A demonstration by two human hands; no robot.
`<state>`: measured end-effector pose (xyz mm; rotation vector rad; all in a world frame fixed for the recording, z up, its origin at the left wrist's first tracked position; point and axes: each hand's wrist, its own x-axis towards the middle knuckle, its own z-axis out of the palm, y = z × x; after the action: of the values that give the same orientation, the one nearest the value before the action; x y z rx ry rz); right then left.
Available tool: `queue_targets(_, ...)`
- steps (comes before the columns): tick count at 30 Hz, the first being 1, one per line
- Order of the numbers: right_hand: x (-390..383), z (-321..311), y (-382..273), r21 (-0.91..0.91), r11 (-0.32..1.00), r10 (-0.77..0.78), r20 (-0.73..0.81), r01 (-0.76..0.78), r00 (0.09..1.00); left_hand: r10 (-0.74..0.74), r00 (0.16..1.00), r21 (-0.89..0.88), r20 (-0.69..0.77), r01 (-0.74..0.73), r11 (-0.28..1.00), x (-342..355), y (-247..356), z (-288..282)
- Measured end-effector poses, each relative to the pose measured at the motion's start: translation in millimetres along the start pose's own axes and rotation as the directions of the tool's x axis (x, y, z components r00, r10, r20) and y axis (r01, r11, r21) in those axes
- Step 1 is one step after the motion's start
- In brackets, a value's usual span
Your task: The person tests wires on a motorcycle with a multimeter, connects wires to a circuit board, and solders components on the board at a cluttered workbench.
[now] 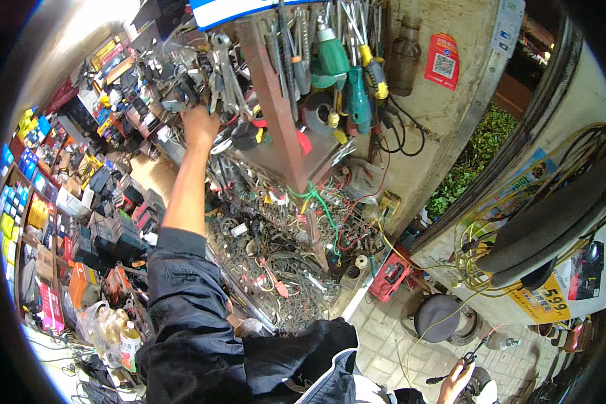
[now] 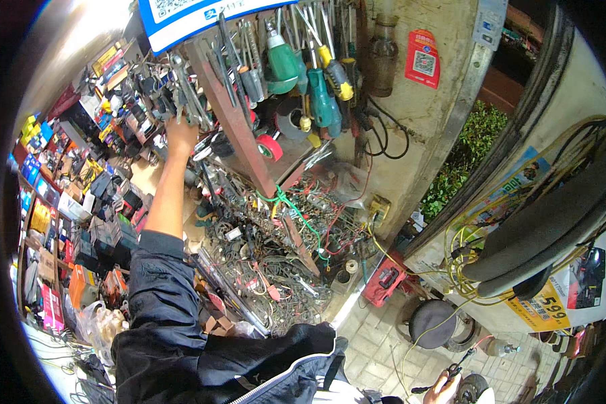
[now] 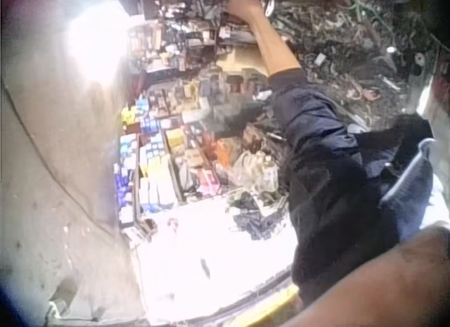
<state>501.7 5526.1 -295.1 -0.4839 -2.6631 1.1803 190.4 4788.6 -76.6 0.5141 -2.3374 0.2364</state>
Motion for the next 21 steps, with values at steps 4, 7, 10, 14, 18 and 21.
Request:
queue_targets(4, 11, 25, 24, 0.027, 0.999, -0.040, -0.092, 0.042, 0.995, -0.222, 0.930, -0.493, -0.294, 0.051, 0.868, -61, -7, -11)
queue_targets(7, 19, 31, 26, 0.099, 0.993, -0.057, -0.021, 0.059, 0.998, -0.469, 0.825, -0.706, -0.315, 0.127, 0.697, -112, -39, -34)
queue_targets(10, 22, 24, 17, 0.100, 0.993, -0.066, -0.029, 0.069, 0.997, -0.611, 0.732, -0.814, -0.302, 0.135, 0.565, -141, -65, -71)
queue_targets(14, 17, 4, -9, 0.070, 0.997, -0.031, 0.050, 0.027, 0.998, -0.692, 0.588, -0.889, -0.418, -0.111, 0.443, -134, -125, -135)
queue_targets(18, 7, 4, 19, 0.246, 0.964, -0.092, -0.041, 0.099, 0.995, -0.566, 0.627, -0.799, -0.535, -0.158, 0.580, -110, -114, -261)
queue_targets(21, -14, -11, 23, 0.174, 0.974, -0.123, -0.143, 0.147, 0.982, -0.491, 0.460, -0.660, -0.740, -0.356, 0.661, -98, -32, -335)
